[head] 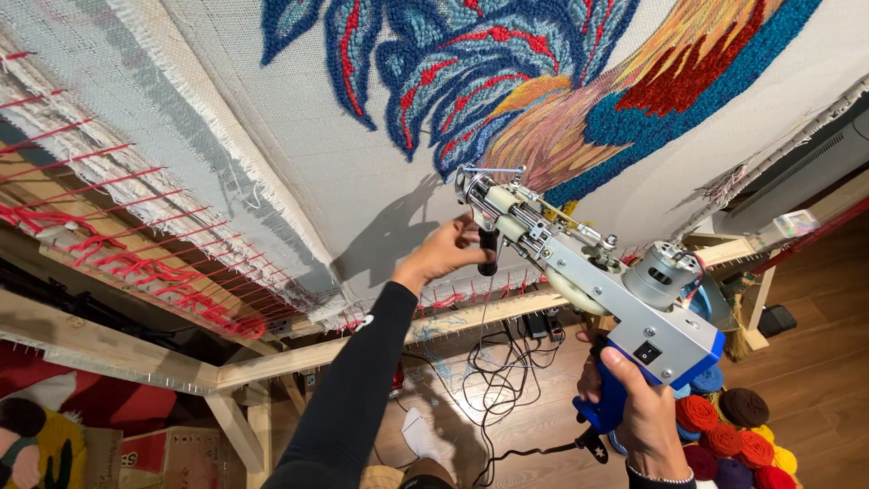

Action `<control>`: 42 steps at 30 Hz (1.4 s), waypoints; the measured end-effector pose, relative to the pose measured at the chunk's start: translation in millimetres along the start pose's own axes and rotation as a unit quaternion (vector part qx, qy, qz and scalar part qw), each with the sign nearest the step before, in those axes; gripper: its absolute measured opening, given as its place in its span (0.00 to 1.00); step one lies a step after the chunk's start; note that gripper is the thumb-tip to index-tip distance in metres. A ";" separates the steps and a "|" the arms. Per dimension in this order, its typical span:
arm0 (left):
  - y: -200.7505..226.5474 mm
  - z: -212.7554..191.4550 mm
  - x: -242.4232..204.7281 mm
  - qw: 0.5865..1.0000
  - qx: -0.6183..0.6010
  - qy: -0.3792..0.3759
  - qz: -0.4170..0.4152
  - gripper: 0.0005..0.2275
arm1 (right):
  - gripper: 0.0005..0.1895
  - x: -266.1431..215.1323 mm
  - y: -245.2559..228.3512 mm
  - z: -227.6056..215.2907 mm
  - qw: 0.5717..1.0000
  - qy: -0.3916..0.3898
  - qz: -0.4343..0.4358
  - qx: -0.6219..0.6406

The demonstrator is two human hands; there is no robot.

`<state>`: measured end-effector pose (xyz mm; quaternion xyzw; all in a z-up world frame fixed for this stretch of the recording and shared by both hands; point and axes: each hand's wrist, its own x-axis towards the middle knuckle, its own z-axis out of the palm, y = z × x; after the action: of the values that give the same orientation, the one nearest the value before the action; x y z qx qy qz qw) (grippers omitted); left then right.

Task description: Use a motorized tufting gun to weave colored yarn into a canvas design on a large wooden frame.

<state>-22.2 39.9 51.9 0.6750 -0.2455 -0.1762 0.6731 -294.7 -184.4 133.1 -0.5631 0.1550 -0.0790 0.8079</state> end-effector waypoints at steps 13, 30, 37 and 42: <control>-27.5 43.6 4.2 0.991 -0.039 0.121 -0.037 0.11 | 0.25 2.6 1.2 16.2 1.000 0.007 0.024 0.001; -23.5 26.5 12.9 0.990 -0.044 0.124 -0.055 0.09 | 0.16 9.9 5.0 46.3 0.999 0.030 -0.015 -0.041; -49.8 2.4 44.7 0.976 -0.066 0.205 -0.043 0.08 | 0.08 21.9 15.7 81.0 0.976 0.022 -0.122 -0.181; -48.4 -8.9 61.4 0.968 0.040 0.237 -0.071 0.08 | 0.08 29.1 21.9 90.0 0.968 0.029 -0.140 -0.206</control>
<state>37.6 11.0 9.7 0.7398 -0.0369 -0.0482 0.6701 -237.9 -105.8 136.6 -0.7308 0.1112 -0.1740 0.6506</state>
